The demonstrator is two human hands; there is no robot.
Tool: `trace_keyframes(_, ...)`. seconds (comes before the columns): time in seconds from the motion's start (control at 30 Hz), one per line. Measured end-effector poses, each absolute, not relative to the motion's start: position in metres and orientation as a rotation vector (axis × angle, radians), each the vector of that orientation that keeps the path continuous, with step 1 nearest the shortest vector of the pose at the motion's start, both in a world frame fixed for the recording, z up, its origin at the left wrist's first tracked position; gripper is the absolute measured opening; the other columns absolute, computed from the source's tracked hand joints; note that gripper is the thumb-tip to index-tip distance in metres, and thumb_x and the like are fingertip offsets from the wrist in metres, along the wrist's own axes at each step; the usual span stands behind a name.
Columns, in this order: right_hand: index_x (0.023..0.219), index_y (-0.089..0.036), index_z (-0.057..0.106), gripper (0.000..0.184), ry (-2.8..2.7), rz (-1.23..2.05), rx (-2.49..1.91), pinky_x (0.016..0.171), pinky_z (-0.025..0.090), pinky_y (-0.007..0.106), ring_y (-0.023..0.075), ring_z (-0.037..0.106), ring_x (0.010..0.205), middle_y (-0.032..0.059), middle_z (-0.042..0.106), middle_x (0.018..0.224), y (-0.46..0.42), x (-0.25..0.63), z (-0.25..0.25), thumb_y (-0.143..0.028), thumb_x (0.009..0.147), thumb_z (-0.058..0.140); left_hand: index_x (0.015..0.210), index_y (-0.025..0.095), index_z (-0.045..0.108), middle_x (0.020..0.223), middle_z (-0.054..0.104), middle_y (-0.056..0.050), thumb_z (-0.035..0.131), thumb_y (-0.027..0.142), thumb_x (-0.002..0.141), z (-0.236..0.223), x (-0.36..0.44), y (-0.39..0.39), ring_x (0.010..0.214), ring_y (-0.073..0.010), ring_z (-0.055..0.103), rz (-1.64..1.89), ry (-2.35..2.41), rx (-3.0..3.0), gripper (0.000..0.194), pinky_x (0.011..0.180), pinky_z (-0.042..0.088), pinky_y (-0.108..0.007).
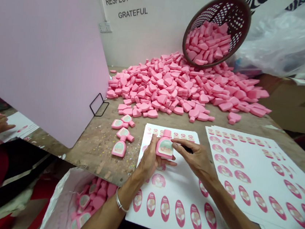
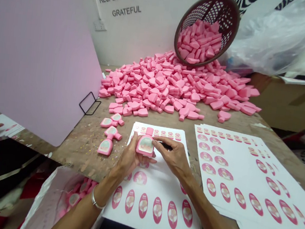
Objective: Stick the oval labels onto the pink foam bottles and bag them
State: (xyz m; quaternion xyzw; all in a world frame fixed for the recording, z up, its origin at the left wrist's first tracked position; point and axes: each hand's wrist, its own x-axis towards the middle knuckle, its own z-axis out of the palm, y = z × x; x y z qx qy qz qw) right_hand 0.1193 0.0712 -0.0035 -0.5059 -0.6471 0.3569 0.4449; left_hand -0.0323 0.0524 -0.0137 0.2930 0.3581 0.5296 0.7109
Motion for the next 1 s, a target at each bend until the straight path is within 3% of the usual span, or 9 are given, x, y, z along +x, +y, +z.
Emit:
trace_keyframes(0.23, 0.091, -0.024, 0.075, 0.028, -1.612, 0.852, -1.254, 0.074, 0.055, 0.034, 0.0232, 0.069, 0.084, 0.0036, 0.075, 0.091, 0.073, 0.118, -0.007, -0.046, 0.078, 0.066, 0.101, 0.013, 0.063, 0.077, 0.064, -0.006, 0.048, 0.061, 0.085, -0.011, -0.034, 0.052, 0.067, -0.0188, 0.065, 1.152, 0.76, 0.664, 0.052, 0.063, 0.059, -0.038)
trace_keyframes(0.33, 0.097, -0.024, 0.074, 0.031, -1.679, 0.769, -1.281, 0.077, 0.054, 0.036, 0.0234, 0.068, 0.085, 0.0053, 0.074, 0.095, 0.075, 0.123, -0.009, -0.047, 0.079, 0.064, 0.104, 0.016, 0.058, 0.082, 0.062, -0.003, 0.069, 0.04, 0.078, -0.009, -0.037, 0.049, 0.07, -0.0155, 0.063, 1.153, 0.73, 0.736, 0.038, 0.068, 0.059, -0.037)
trace_keyframes(0.43, 0.104, -0.022, 0.071, 0.041, -1.684, 0.535, -1.389, 0.085, 0.052, 0.044, 0.0275, 0.066, 0.092, 0.0093, 0.072, 0.101, 0.078, 0.128, -0.009, -0.05, 0.076, 0.067, 0.111, 0.016, 0.054, 0.092, 0.062, -0.005, 0.07, 0.027, 0.077, -0.005, -0.039, 0.045, 0.077, -0.0142, 0.062, 1.135, 0.699, 0.811, 0.039, 0.073, 0.059, -0.036)
trace_keyframes(0.57, 0.115, -0.023, 0.062, 0.06, -1.62, 0.728, -1.359, 0.086, 0.053, 0.041, 0.0273, 0.065, 0.102, 0.0093, 0.067, 0.113, 0.082, 0.125, -0.005, -0.054, 0.066, 0.074, 0.11, 0.015, 0.052, 0.094, 0.061, -0.006, 0.069, 0.026, 0.079, -0.001, -0.038, 0.042, 0.081, -0.0144, 0.061, 1.083, 0.702, 0.864, 0.037, 0.075, 0.059, -0.037)
trace_keyframes(0.77, 0.099, -0.02, 0.064, 0.051, -1.436, 0.879, -1.381, 0.08, 0.055, 0.037, 0.0256, 0.066, 0.095, 0.0097, 0.068, 0.103, 0.084, 0.118, -0.005, -0.057, 0.066, 0.072, 0.11, 0.015, 0.053, 0.093, 0.063, -0.007, 0.067, 0.037, 0.08, -0.004, -0.039, 0.039, 0.079, -0.016, 0.063, 1.065, 0.717, 0.865, 0.04, 0.07, 0.06, -0.035)
trace_keyframes(0.9, 0.113, -0.025, 0.059, 0.064, -1.5, 1.074, -1.383, 0.08, 0.056, 0.036, 0.0283, 0.063, 0.106, 0.0096, 0.062, 0.121, 0.073, 0.123, -0.012, -0.055, 0.06, 0.078, 0.104, 0.016, 0.053, 0.086, 0.063, -0.005, 0.061, 0.045, 0.084, -0.008, -0.038, 0.039, 0.075, -0.0168, 0.065, 1.127, 0.695, 0.794, 0.036, 0.07, 0.06, -0.035)
trace_keyframes(1.0, 0.118, -0.026, 0.057, 0.069, -1.566, 1.041, -1.369, 0.085, 0.054, 0.039, 0.0306, 0.06, 0.113, 0.0114, 0.058, 0.127, 0.069, 0.133, -0.017, -0.054, 0.059, 0.079, 0.1, 0.016, 0.054, 0.084, 0.062, -0.004, 0.063, 0.046, 0.082, -0.007, -0.038, 0.04, 0.073, -0.0165, 0.065, 1.149, 0.739, 0.773, 0.037, 0.069, 0.06, -0.035)
